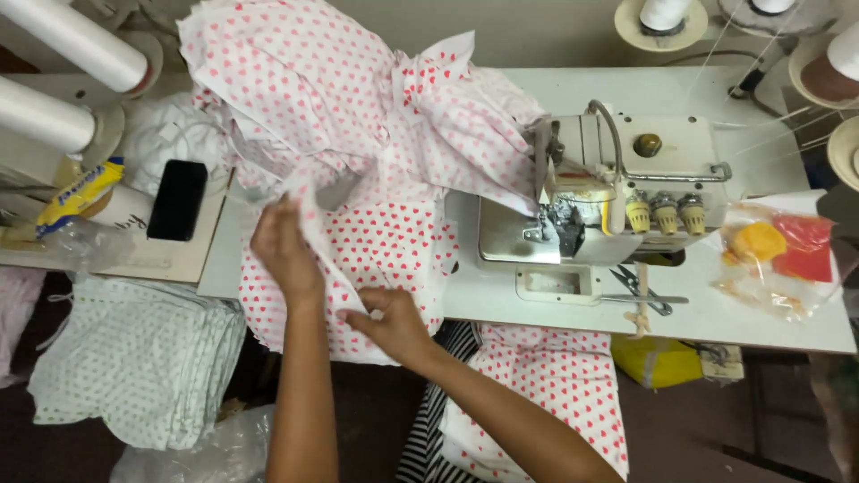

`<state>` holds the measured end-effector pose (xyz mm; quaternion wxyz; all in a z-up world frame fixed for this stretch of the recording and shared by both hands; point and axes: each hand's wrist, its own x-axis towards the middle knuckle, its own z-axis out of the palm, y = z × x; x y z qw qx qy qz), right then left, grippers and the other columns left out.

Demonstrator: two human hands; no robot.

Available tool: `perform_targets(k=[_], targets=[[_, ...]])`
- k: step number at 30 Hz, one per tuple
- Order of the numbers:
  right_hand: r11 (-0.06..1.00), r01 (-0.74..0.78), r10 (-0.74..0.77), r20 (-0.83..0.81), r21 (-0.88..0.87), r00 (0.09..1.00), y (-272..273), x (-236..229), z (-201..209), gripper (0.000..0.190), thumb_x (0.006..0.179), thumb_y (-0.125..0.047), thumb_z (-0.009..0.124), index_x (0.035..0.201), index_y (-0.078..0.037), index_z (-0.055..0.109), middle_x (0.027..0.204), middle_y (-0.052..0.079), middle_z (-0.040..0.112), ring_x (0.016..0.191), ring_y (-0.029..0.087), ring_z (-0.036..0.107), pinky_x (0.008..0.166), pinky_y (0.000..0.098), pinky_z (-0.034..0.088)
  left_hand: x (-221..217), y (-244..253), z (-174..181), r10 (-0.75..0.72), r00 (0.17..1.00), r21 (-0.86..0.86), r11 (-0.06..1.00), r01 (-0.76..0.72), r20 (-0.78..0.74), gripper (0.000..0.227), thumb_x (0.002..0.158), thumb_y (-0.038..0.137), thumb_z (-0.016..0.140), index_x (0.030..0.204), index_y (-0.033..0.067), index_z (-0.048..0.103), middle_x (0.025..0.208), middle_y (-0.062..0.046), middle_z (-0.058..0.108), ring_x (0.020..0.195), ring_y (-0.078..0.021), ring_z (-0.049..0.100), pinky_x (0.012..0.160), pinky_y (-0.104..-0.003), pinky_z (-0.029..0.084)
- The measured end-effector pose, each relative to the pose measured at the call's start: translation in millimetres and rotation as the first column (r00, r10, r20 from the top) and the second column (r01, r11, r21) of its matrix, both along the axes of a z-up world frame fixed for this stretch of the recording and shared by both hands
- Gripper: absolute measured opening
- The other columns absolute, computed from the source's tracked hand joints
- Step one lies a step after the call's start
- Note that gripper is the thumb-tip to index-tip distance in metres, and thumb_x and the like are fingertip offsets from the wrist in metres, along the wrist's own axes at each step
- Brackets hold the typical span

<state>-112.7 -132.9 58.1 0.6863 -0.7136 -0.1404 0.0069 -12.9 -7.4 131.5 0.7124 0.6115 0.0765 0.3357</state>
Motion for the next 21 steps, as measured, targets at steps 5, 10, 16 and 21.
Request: perform_targets(k=[5, 10, 16, 21], targets=[[0.96, 0.084, -0.029, -0.201, 0.267, 0.979, -80, -32, 2, 0.01, 0.085, -0.006, 0.084, 0.09, -0.007, 0.076, 0.06, 0.0, 0.064, 0.065, 0.004, 0.059, 0.068, 0.0234, 0.054, -8, -91, 49, -0.322, 0.946, 0.454, 0.847, 0.277, 0.024, 0.011, 0.094, -0.001, 0.062, 0.088, 0.0064, 0.068, 0.105, -0.015, 0.072, 0.105, -0.0201, 0.065, 0.096, -0.036, 0.051], [0.914, 0.365, -0.175, -0.636, 0.18, 0.752, -152, -83, 21, 0.011, 0.084, -0.008, 0.083, 0.092, -0.001, 0.083, 0.073, 0.009, 0.076, 0.072, 0.015, 0.066, 0.071, 0.0336, 0.056, -30, -177, -25, -0.538, 0.831, 0.756, 0.484, 0.441, -0.14, 0.005, 0.089, 0.007, 0.069, 0.09, 0.01, 0.065, 0.094, -0.014, 0.073, 0.081, -0.0318, 0.07, 0.073, -0.041, 0.058], [0.846, 0.532, -0.343, -0.723, 0.039, 0.6, -221, -131, -71, 0.021, 0.087, -0.014, 0.082, 0.071, -0.008, 0.07, 0.067, -0.003, 0.059, 0.065, 0.011, 0.053, 0.067, 0.03, 0.044, -59, -211, -88, -0.505, 0.86, 0.892, 0.357, 0.278, -0.066, 0.033, 0.104, 0.005, 0.05, 0.135, -0.0045, 0.059, 0.141, -0.018, 0.062, 0.138, -0.0287, 0.053, 0.11, -0.046, 0.045], [0.837, 0.533, -0.514, -0.514, -0.124, 0.687, -253, -127, -162, 0.014, 0.087, -0.014, 0.079, 0.092, -0.001, 0.08, 0.072, 0.012, 0.067, 0.073, 0.018, 0.059, 0.069, 0.0346, 0.048, -32, -241, -115, -0.47, 0.882, 0.897, 0.377, 0.232, -0.031, 0.055, 0.099, 0.012, 0.057, 0.151, -0.0001, 0.045, 0.132, -0.023, 0.065, 0.124, -0.0366, 0.06, 0.108, -0.049, 0.044]])
